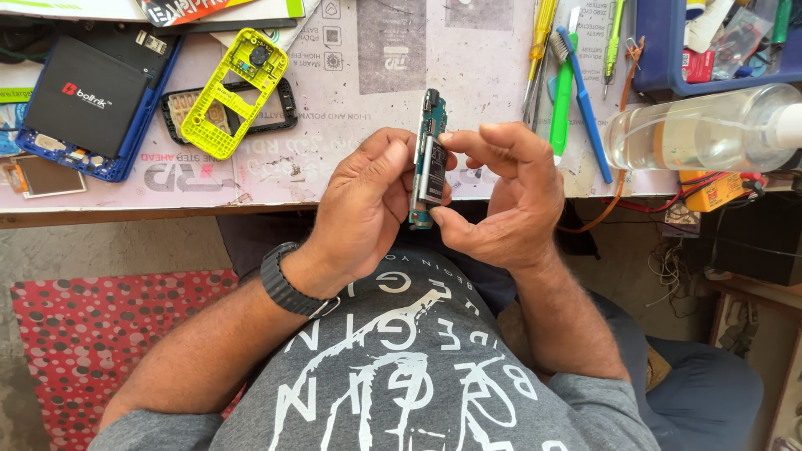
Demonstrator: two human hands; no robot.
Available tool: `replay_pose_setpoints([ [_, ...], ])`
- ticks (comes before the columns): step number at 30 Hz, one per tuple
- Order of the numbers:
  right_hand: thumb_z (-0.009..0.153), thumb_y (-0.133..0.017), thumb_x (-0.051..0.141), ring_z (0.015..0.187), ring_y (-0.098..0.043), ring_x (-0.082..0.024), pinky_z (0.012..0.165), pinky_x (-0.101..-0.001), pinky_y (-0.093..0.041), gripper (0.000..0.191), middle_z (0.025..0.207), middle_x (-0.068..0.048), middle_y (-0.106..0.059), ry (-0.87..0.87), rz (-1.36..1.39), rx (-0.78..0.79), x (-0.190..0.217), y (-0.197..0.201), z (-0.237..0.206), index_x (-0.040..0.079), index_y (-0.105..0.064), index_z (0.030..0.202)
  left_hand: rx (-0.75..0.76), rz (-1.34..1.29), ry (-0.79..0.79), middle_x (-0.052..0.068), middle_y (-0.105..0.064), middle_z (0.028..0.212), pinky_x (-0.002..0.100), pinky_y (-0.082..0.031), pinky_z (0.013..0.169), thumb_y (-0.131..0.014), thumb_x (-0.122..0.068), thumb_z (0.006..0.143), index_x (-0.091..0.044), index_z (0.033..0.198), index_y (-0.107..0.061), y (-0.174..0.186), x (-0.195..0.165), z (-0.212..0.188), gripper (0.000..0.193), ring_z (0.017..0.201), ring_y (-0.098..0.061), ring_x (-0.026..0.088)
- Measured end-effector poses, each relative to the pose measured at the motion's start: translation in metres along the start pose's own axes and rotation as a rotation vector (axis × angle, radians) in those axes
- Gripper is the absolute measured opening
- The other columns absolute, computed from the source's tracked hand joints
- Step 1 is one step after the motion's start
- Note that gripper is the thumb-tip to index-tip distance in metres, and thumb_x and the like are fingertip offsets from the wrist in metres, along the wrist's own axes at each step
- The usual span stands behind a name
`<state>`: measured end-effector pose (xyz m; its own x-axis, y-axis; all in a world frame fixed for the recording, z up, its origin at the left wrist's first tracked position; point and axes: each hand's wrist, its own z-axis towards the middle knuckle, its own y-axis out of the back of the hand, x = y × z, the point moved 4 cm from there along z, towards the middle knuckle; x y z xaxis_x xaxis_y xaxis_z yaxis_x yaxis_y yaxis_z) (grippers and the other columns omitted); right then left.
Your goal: The person assembles a small mobile phone by inserting a battery into the motherboard and attaching the keypad. They then use a smartphone flashlight to inspect the device and use tweezers to adjust internal components.
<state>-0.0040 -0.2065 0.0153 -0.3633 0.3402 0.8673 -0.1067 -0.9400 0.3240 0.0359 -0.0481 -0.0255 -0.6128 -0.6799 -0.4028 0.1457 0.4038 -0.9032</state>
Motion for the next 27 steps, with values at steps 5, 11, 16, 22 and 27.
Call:
replay_pose_setpoints([
  [5, 0.078, -0.084, -0.003, 0.121, -0.067, -0.017, 0.112, -0.031, -0.048, 0.085, 0.128, -0.017, -0.068, -0.009, 0.105, -0.088, -0.009, -0.003, -0.012, 0.007, -0.036, 0.148, 0.076, -0.04, 0.062, 0.019, -0.066, 0.123, 0.037, -0.057, 0.094, -0.063, -0.011, 0.104, -0.004, 0.12, -0.057, -0.001, 0.0, 0.0, 0.019, 0.104, -0.069, 0.023],
  [11, 0.083, -0.084, 0.005, 0.111, -0.065, -0.011, 0.102, -0.0267, -0.044, 0.082, 0.127, -0.015, -0.07, -0.033, 0.243, -0.151, -0.018, -0.01, -0.018, 0.008, -0.036, 0.15, 0.075, -0.128, 0.053, 0.018, -0.066, 0.117, 0.034, -0.058, 0.089, -0.069, -0.007, 0.103, -0.004, 0.114, -0.056, -0.003, 0.006, 0.001, 0.017, 0.1, -0.069, 0.022],
  [16, 0.085, -0.089, 0.017, 0.104, -0.06, -0.008, 0.094, -0.0246, -0.044, 0.084, 0.127, -0.013, -0.072, -0.008, 0.403, -0.224, -0.027, -0.019, -0.02, 0.008, -0.037, 0.15, 0.046, -0.142, -0.011, 0.013, -0.068, 0.105, 0.031, -0.057, 0.082, -0.069, -0.004, 0.102, -0.005, 0.103, -0.053, -0.006, 0.01, 0.002, 0.016, 0.091, -0.069, 0.018],
  [22, 0.093, -0.085, 0.009, 0.118, -0.064, -0.014, 0.106, -0.0299, -0.05, 0.076, 0.135, -0.014, -0.066, -0.051, 0.676, -0.266, -0.034, -0.031, -0.026, 0.006, -0.037, 0.151, 0.009, -0.079, -0.128, 0.006, -0.063, 0.095, 0.029, -0.058, 0.078, -0.07, 0.002, 0.099, -0.008, 0.101, -0.048, -0.011, 0.007, 0.003, 0.024, 0.086, -0.065, 0.013],
  [27, 0.096, -0.072, -0.001, 0.125, -0.067, -0.022, 0.11, -0.035, -0.054, 0.042, 0.138, -0.017, -0.064, -0.209, 0.581, -0.136, -0.034, -0.017, -0.017, -0.003, -0.056, 0.135, -0.015, 0.259, -0.295, 0.003, -0.057, 0.1, 0.025, -0.057, 0.086, -0.071, 0.007, 0.099, -0.009, 0.104, -0.041, -0.003, -0.008, 0.006, 0.034, 0.093, -0.062, 0.009],
])
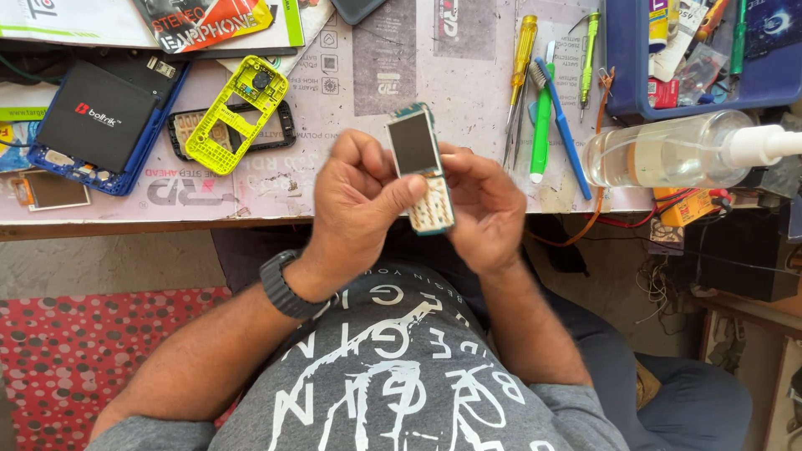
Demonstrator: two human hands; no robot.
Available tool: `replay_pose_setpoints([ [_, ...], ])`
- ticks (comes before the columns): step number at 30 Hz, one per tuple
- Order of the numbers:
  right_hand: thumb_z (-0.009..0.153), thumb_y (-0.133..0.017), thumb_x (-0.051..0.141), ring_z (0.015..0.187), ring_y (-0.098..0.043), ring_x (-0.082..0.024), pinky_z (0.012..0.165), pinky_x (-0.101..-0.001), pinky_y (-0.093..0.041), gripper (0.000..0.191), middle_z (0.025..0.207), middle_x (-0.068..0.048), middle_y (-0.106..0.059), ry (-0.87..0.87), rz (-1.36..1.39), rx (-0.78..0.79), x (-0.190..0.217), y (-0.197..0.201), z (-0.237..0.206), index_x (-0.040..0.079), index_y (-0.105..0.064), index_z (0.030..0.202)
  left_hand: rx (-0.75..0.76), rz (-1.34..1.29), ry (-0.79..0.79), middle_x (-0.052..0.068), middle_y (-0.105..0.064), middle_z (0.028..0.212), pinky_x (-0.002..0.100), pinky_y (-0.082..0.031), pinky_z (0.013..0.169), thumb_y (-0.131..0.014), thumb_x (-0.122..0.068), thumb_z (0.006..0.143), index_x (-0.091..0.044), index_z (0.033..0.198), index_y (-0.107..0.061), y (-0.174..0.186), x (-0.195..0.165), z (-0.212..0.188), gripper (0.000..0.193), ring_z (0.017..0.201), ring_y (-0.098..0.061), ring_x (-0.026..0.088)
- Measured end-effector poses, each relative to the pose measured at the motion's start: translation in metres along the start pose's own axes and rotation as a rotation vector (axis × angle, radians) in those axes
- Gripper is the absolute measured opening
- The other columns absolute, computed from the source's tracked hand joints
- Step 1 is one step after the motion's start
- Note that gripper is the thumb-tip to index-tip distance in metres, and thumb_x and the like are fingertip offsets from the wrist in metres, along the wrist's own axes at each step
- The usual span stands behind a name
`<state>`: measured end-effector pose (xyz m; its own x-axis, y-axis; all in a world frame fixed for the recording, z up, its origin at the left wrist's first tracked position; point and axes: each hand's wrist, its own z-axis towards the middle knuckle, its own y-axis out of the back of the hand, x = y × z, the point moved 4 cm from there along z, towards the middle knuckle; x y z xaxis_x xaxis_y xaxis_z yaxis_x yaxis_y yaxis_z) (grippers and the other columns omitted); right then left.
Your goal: The person assembles a small mobile phone by inserting a battery into the motherboard and attaching the keypad. They then use a smartphone flashlight to inspect the device and use tweezers to adjust internal components.
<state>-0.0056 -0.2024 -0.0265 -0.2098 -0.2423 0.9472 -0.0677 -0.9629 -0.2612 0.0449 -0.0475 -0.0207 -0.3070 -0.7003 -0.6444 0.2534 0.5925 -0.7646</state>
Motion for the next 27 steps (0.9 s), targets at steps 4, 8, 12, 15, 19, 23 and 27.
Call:
replay_pose_setpoints([
  [4, 0.094, -0.061, -0.003, 0.111, -0.071, -0.022, 0.104, -0.0351, -0.058, 0.034, 0.121, -0.019, -0.072, -0.217, 0.197, 0.054, 0.003, 0.004, 0.011, -0.008, -0.066, 0.127, -0.016, 0.245, -0.115, 0.006, -0.059, 0.101, 0.021, -0.051, 0.082, -0.07, 0.006, 0.099, -0.009, 0.106, -0.038, 0.016, -0.006, 0.004, 0.036, 0.091, -0.057, 0.007],
  [8, 0.093, -0.062, -0.007, 0.093, -0.071, -0.017, 0.078, -0.0286, -0.059, 0.026, 0.106, -0.014, -0.073, -0.333, 0.088, -0.011, -0.006, -0.002, 0.019, -0.008, -0.067, 0.119, -0.015, 0.546, -0.259, 0.006, -0.057, 0.1, 0.021, -0.048, 0.083, -0.074, 0.008, 0.102, -0.006, 0.107, -0.037, 0.023, -0.011, 0.002, 0.039, 0.091, -0.053, 0.006],
  [12, 0.092, -0.064, -0.008, 0.083, -0.068, -0.012, 0.068, -0.0247, -0.056, 0.018, 0.099, -0.012, -0.073, -0.327, -0.018, -0.036, -0.008, -0.007, 0.026, -0.008, -0.069, 0.11, -0.044, 0.679, -0.29, 0.005, -0.06, 0.1, 0.018, -0.05, 0.077, -0.075, 0.005, 0.1, -0.007, 0.109, -0.037, 0.024, -0.011, 0.001, 0.041, 0.089, -0.056, 0.004],
  [15, 0.091, -0.063, -0.009, 0.078, -0.066, -0.01, 0.064, -0.0228, -0.055, 0.016, 0.095, -0.01, -0.073, -0.334, -0.035, -0.055, -0.008, -0.008, 0.028, -0.007, -0.069, 0.106, -0.062, 0.746, -0.31, 0.006, -0.06, 0.096, 0.018, -0.048, 0.072, -0.076, 0.005, 0.098, -0.005, 0.108, -0.037, 0.022, -0.012, 0.001, 0.041, 0.085, -0.054, 0.004],
  [19, 0.089, -0.061, -0.011, 0.073, -0.064, -0.008, 0.061, -0.0219, -0.054, 0.015, 0.091, -0.009, -0.071, -0.347, -0.046, -0.081, -0.008, -0.01, 0.029, -0.005, -0.068, 0.1, -0.048, 0.762, -0.315, 0.006, -0.06, 0.097, 0.02, -0.051, 0.077, -0.075, 0.005, 0.098, -0.005, 0.108, -0.037, 0.02, -0.013, -0.001, 0.04, 0.091, -0.057, 0.004],
  [23, 0.088, -0.06, -0.012, 0.072, -0.062, -0.007, 0.058, -0.0212, -0.053, 0.014, 0.089, -0.008, -0.07, -0.343, -0.072, -0.102, -0.008, -0.012, 0.029, -0.003, -0.067, 0.096, -0.041, 0.752, -0.322, 0.009, -0.063, 0.099, 0.02, -0.052, 0.077, -0.075, 0.005, 0.099, -0.005, 0.108, -0.037, 0.018, -0.012, -0.001, 0.04, 0.093, -0.058, 0.005],
  [27, 0.088, -0.06, -0.012, 0.071, -0.061, -0.007, 0.057, -0.0205, -0.051, 0.013, 0.088, -0.007, -0.069, -0.344, -0.06, -0.116, -0.009, -0.012, 0.03, -0.002, -0.066, 0.095, -0.034, 0.744, -0.319, 0.011, -0.067, 0.103, 0.021, -0.054, 0.079, -0.074, 0.004, 0.1, -0.005, 0.108, -0.037, 0.017, -0.013, -0.001, 0.039, 0.096, -0.062, 0.006],
])
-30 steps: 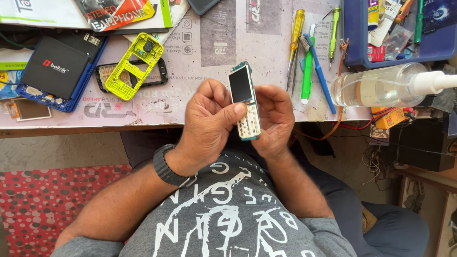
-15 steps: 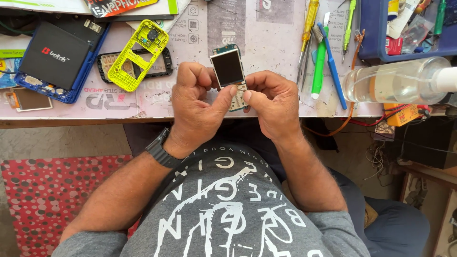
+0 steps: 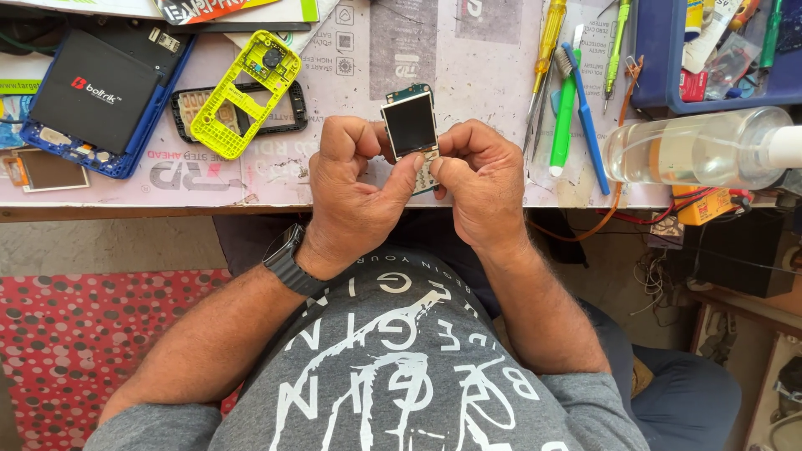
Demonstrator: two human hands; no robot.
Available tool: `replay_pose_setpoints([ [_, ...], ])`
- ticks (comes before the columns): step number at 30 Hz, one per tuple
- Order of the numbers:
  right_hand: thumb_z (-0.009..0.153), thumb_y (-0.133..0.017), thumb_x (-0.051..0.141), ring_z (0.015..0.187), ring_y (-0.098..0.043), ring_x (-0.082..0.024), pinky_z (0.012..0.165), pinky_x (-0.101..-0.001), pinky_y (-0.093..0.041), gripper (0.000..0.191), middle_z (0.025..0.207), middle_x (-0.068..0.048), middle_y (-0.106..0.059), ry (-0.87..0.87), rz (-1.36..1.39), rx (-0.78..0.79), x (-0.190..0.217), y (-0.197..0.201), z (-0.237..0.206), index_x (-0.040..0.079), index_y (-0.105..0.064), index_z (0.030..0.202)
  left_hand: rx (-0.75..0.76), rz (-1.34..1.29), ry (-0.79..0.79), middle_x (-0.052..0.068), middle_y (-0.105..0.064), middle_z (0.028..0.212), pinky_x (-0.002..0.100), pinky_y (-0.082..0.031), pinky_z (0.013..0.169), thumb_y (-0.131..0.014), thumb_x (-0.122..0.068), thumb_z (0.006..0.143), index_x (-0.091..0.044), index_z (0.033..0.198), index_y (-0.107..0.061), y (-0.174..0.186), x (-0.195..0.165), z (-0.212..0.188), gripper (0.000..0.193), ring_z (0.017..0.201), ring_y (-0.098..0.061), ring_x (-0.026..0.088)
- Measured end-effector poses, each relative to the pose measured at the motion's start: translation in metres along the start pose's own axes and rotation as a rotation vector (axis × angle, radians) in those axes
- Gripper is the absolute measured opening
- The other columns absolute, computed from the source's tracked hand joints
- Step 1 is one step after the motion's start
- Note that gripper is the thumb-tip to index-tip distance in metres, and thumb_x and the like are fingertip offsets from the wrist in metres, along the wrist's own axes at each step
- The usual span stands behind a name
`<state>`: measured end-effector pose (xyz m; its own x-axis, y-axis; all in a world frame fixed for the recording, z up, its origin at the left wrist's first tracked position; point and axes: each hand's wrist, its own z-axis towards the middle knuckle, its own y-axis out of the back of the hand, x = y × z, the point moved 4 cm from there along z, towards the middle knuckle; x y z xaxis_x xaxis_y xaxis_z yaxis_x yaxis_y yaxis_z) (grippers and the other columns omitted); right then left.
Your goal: The person assembles a small mobile phone by inserting a battery into the motherboard and attaching the keypad. They then use a smartphone flashlight to inspect the device and use tweezers to adjust internal components.
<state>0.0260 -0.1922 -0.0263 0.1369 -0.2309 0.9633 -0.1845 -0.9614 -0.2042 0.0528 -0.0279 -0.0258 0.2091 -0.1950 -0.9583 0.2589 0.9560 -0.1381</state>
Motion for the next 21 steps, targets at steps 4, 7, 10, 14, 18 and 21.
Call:
replay_pose_setpoints([
  [4, 0.089, -0.06, -0.011, 0.069, -0.061, -0.006, 0.056, -0.0197, -0.05, 0.012, 0.087, -0.006, -0.068, -0.002, -0.011, -0.006, 0.0, 0.0, 0.0, -0.001, -0.065, 0.094, -0.006, 0.038, -0.003, 0.012, -0.069, 0.103, 0.022, -0.056, 0.079, -0.075, 0.003, 0.099, -0.005, 0.108, -0.038, -0.0001, 0.0, 0.0008, 0.039, 0.096, -0.065, 0.007],
  [7, 0.089, -0.06, -0.011, 0.068, -0.061, -0.005, 0.055, -0.0195, -0.05, 0.012, 0.086, -0.006, -0.068, 0.003, -0.025, -0.009, 0.0006, -0.0005, -0.0003, -0.001, -0.066, 0.094, -0.003, 0.052, -0.012, 0.013, -0.07, 0.104, 0.022, -0.057, 0.08, -0.075, 0.003, 0.099, -0.005, 0.108, -0.038, 0.0001, -0.0007, 0.0011, 0.039, 0.097, -0.066, 0.008],
  [10, 0.089, -0.06, -0.011, 0.068, -0.06, -0.005, 0.055, -0.0194, -0.05, 0.012, 0.086, -0.006, -0.068, 0.008, -0.028, -0.012, 0.0008, -0.0016, -0.0001, -0.001, -0.066, 0.094, -0.005, 0.051, -0.021, 0.014, -0.069, 0.106, 0.023, -0.058, 0.082, -0.074, 0.003, 0.099, -0.004, 0.109, -0.038, 0.0, -0.0012, 0.0015, 0.038, 0.099, -0.067, 0.009],
  [14, 0.09, -0.06, -0.011, 0.068, -0.06, -0.005, 0.055, -0.0191, -0.05, 0.012, 0.086, -0.006, -0.068, 0.004, -0.026, -0.013, 0.0006, -0.0017, -0.0006, -0.001, -0.066, 0.094, -0.008, 0.051, -0.004, 0.014, -0.07, 0.105, 0.023, -0.057, 0.079, -0.075, 0.003, 0.098, -0.004, 0.108, -0.038, -0.0003, 0.0001, 0.0009, 0.039, 0.097, -0.067, 0.009],
  [18, 0.09, -0.06, -0.011, 0.068, -0.06, -0.005, 0.055, -0.0189, -0.05, 0.012, 0.086, -0.006, -0.068, 0.007, -0.024, -0.015, 0.0001, -0.0016, -0.0009, -0.001, -0.065, 0.093, -0.003, 0.03, -0.006, 0.014, -0.069, 0.105, 0.023, -0.058, 0.081, -0.075, 0.003, 0.098, -0.004, 0.108, -0.038, -0.0003, 0.001, 0.0008, 0.039, 0.098, -0.068, 0.009],
  [21, 0.089, -0.06, -0.011, 0.067, -0.059, -0.004, 0.054, -0.0187, -0.049, 0.012, 0.086, -0.006, -0.068, 0.013, -0.028, -0.014, 0.0004, -0.002, -0.0009, -0.001, -0.066, 0.093, -0.009, 0.061, -0.016, 0.014, -0.069, 0.104, 0.023, -0.057, 0.081, -0.075, 0.003, 0.098, -0.004, 0.109, -0.039, -0.0004, 0.0002, 0.0011, 0.039, 0.096, -0.066, 0.009],
])
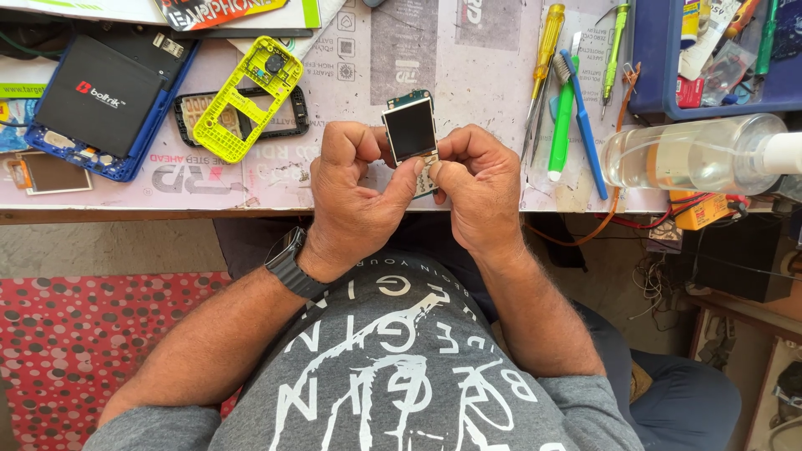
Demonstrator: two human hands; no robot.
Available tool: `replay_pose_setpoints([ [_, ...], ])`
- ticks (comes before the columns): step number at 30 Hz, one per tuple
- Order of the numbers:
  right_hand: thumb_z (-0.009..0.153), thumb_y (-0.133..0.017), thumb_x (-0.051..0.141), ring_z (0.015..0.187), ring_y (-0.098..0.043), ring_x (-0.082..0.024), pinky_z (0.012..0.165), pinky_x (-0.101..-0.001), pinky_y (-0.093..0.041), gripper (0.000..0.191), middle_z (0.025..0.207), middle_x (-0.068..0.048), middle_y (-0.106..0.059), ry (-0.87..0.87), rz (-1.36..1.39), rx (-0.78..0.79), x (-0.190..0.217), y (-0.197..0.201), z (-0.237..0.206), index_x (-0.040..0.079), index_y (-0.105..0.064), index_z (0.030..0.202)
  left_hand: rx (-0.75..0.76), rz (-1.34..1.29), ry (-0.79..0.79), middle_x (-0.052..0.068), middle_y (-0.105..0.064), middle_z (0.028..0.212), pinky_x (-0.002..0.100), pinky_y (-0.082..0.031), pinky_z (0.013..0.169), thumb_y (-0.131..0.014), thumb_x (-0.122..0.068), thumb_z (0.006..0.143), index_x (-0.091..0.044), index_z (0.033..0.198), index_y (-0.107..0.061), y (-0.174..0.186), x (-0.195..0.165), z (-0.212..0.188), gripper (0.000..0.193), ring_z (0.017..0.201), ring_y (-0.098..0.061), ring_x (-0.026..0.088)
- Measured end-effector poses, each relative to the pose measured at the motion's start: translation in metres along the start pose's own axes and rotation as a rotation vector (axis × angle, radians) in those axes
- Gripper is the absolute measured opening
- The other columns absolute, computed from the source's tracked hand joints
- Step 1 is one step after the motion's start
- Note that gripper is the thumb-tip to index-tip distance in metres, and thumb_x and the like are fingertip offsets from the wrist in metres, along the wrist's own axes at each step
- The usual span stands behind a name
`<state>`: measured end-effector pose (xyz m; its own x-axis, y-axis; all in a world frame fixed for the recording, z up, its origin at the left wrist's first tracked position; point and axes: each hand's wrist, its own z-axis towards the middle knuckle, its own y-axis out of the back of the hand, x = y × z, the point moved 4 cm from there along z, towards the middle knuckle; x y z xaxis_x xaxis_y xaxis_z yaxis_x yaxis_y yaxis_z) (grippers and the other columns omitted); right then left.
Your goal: The person assembles a small mobile phone by inserting a battery into the motherboard and attaching the keypad. They then use a smartphone flashlight to inspect the device and use tweezers to adjust internal components.
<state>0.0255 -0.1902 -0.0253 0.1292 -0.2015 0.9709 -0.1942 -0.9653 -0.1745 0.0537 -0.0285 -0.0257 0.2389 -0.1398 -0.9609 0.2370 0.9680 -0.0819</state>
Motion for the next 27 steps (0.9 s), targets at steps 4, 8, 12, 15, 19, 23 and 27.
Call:
replay_pose_setpoints([
  [4, 0.089, -0.059, -0.011, 0.067, -0.059, -0.005, 0.054, -0.0188, -0.049, 0.013, 0.085, -0.006, -0.068, -0.005, 0.005, -0.005, -0.0005, -0.0001, 0.0006, -0.001, -0.066, 0.093, -0.005, -0.015, -0.002, 0.015, -0.069, 0.107, 0.024, -0.059, 0.084, -0.074, 0.003, 0.098, -0.004, 0.108, -0.038, -0.0002, -0.0011, 0.0001, 0.038, 0.101, -0.068, 0.01],
  [8, 0.089, -0.059, -0.012, 0.067, -0.059, -0.005, 0.054, -0.0189, -0.049, 0.013, 0.085, -0.006, -0.068, -0.003, 0.012, 0.0, -0.0013, 0.0005, 0.0008, -0.001, -0.065, 0.092, -0.003, -0.006, -0.002, 0.015, -0.069, 0.106, 0.023, -0.059, 0.081, -0.074, 0.003, 0.098, -0.004, 0.108, -0.038, -0.0001, -0.0004, 0.0003, 0.039, 0.099, -0.069, 0.01],
  [12, 0.089, -0.059, -0.012, 0.065, -0.059, -0.005, 0.053, -0.0188, -0.049, 0.013, 0.085, -0.006, -0.068, -0.002, 0.01, 0.0, -0.0017, 0.0004, 0.0009, -0.001, -0.065, 0.092, -0.003, 0.001, -0.016, 0.015, -0.07, 0.105, 0.024, -0.059, 0.079, -0.074, 0.003, 0.098, -0.004, 0.108, -0.038, 0.0, -0.0009, 0.0006, 0.039, 0.097, -0.07, 0.011],
  [15, 0.089, -0.059, -0.012, 0.065, -0.059, -0.005, 0.053, -0.0188, -0.049, 0.013, 0.085, -0.006, -0.068, 0.001, 0.009, -0.006, -0.0018, 0.0003, 0.0015, -0.001, -0.066, 0.092, -0.017, 0.055, -0.019, 0.015, -0.07, 0.102, 0.023, -0.058, 0.076, -0.077, 0.002, 0.096, -0.004, 0.106, -0.038, 0.0006, -0.0012, 0.0011, 0.04, 0.093, -0.068, 0.01],
  [19, 0.089, -0.06, -0.011, 0.065, -0.058, -0.004, 0.053, -0.0185, -0.049, 0.013, 0.085, -0.006, -0.068, 0.012, -0.003, 0.001, -0.0013, 0.0003, 0.0008, 0.0, -0.065, 0.092, -0.012, 0.006, -0.013, 0.015, -0.071, 0.104, 0.023, -0.059, 0.077, -0.075, 0.002, 0.097, -0.004, 0.108, -0.038, -0.0001, 0.0, 0.0001, 0.039, 0.095, -0.069, 0.01],
  [23, 0.089, -0.059, -0.011, 0.065, -0.058, -0.005, 0.053, -0.0187, -0.049, 0.013, 0.084, -0.006, -0.068, -0.004, 0.008, -0.009, -0.0021, 0.0009, 0.0007, -0.001, -0.065, 0.092, -0.015, 0.018, -0.019, 0.015, -0.07, 0.104, 0.023, -0.058, 0.077, -0.075, 0.001, 0.097, -0.004, 0.108, -0.038, 0.0001, 0.0001, -0.0001, 0.039, 0.094, -0.069, 0.01],
  [27, 0.089, -0.059, -0.011, 0.066, -0.059, -0.005, 0.054, -0.019, -0.049, 0.013, 0.084, -0.006, -0.068, -0.005, 0.014, -0.008, -0.0022, 0.0009, 0.001, -0.001, -0.065, 0.091, -0.015, 0.019, -0.019, 0.015, -0.071, 0.104, 0.023, -0.058, 0.077, -0.075, 0.001, 0.097, -0.004, 0.108, -0.038, 0.0003, -0.0004, -0.0001, 0.04, 0.095, -0.069, 0.01],
])
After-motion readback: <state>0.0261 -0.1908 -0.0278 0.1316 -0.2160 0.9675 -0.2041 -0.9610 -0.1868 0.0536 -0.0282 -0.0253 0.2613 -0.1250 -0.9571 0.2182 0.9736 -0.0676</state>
